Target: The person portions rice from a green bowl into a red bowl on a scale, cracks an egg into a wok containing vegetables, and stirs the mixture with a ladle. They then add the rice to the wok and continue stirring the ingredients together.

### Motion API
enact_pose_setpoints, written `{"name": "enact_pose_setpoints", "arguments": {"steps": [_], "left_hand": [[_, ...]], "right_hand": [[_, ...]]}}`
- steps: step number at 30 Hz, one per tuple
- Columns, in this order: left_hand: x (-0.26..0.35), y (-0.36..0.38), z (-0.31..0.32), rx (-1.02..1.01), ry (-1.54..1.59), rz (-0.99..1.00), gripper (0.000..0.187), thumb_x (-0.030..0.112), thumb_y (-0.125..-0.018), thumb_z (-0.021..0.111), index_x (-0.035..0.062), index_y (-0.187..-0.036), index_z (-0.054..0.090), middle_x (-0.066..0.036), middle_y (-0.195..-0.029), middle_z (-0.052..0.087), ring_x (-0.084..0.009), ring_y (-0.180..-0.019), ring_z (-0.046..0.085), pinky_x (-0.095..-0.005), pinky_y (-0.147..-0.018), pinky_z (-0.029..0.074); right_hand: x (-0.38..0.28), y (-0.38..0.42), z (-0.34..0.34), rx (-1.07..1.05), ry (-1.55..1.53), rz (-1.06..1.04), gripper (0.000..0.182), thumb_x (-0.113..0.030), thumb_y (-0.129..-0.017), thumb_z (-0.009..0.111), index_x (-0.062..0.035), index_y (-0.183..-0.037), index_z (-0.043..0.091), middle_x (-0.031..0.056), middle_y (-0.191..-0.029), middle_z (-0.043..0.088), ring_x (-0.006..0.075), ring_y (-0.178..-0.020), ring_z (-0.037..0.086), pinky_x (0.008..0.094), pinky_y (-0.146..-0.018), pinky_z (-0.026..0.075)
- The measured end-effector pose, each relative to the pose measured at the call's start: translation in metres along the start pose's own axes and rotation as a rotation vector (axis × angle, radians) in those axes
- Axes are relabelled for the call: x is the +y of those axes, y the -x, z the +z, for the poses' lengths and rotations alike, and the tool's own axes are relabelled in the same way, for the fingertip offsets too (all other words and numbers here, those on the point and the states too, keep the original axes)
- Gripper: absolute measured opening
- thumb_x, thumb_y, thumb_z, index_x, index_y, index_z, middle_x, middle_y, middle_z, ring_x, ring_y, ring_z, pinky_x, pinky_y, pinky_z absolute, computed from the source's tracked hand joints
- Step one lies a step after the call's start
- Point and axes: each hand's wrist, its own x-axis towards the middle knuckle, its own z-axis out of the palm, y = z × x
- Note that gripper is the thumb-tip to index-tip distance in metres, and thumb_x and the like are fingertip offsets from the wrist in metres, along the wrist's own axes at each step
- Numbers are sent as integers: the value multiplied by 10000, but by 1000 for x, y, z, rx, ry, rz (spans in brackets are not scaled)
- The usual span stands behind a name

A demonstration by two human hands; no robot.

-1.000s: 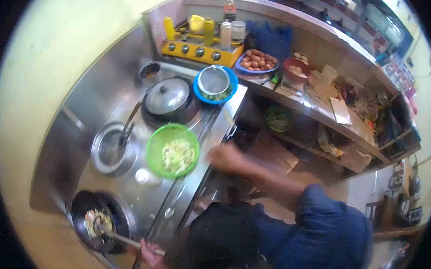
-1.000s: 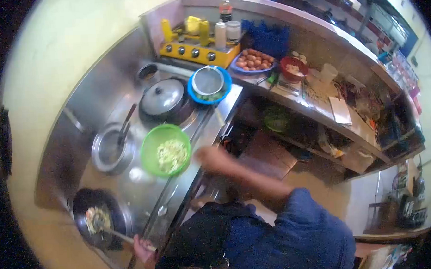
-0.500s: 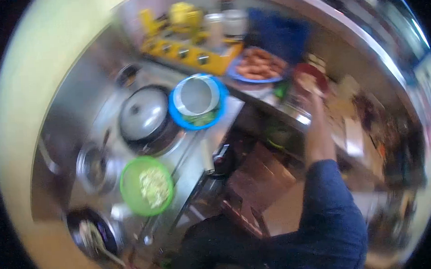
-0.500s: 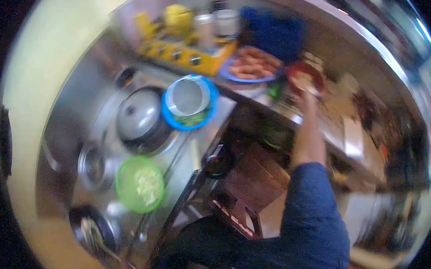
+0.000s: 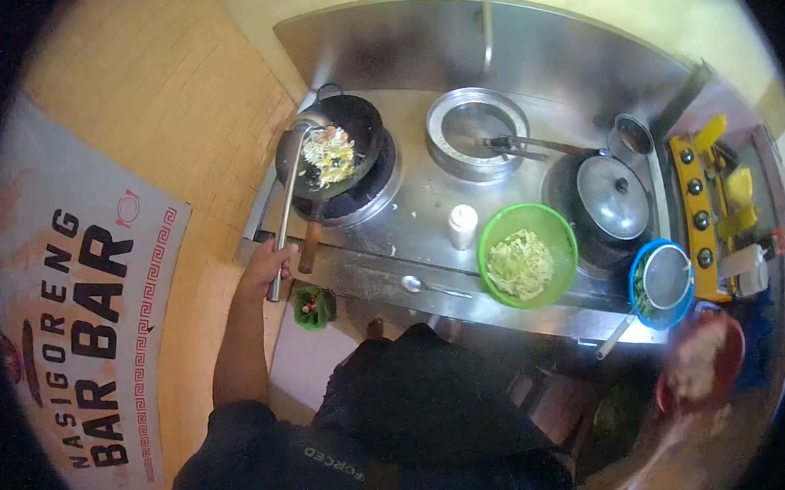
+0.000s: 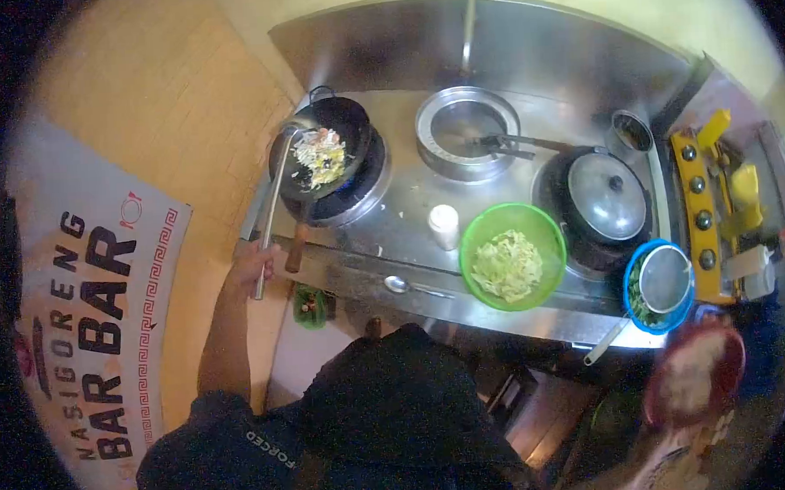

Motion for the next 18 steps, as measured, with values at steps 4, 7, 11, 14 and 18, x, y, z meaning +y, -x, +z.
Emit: {"name": "enact_pose_setpoints", "arguments": {"steps": [4, 7, 11, 14, 18], "left_hand": [[-3, -6, -62, -84, -131, 107, 199, 203, -856, 650, 77, -846, 497, 4, -632, 493, -85, -502, 477, -247, -422, 431], [-17, -20, -102, -125, -153, 191, 197, 200, -853, 652, 61, -869, 512, -3, -646, 501, -86, -502, 488, -251, -427, 442], [-36, -36, -138, -147, -144, 154, 209, 200, -849, 654, 42, -897, 526, -11, -648, 500, -92, -487, 488, -254, -436, 455], [-13, -22, -153, -209, -167, 132, 206, 181, -845, 651, 29, -894, 521, -17, -654, 501, -95, -492, 493, -258, -440, 454], [-39, -45, -175, -303, -5, 103, 185, 151, -843, 636, 24, -908, 518, -27, -653, 509, -102, -493, 503, -267, -443, 449]], "right_hand": [[-50, 91, 177, -593, -20, 206, 578, -8, -783, 602, -25, -1326, 404, 130, -1229, 535, 244, -1113, 514, 365, -894, 465], [-69, 177, 353, -908, -81, -254, 703, 78, -767, 515, 13, -1413, 246, 149, -1399, 386, 254, -1291, 375, 351, -1068, 307], [-79, 276, 545, -936, 243, -707, 808, 48, -748, 552, -280, -1434, 276, 235, -1385, 384, 374, -1075, 576, 405, -841, 511], [-69, 341, 633, -921, 660, -1039, 805, -87, -805, 584, -417, -1428, 197, 280, -1446, 233, 433, -955, 611, 418, -697, 554], [-61, 378, 689, -901, 794, -1167, 817, -65, -804, 537, -466, -1417, 177, 310, -1465, 131, 430, -910, 629, 440, -669, 555]]}}
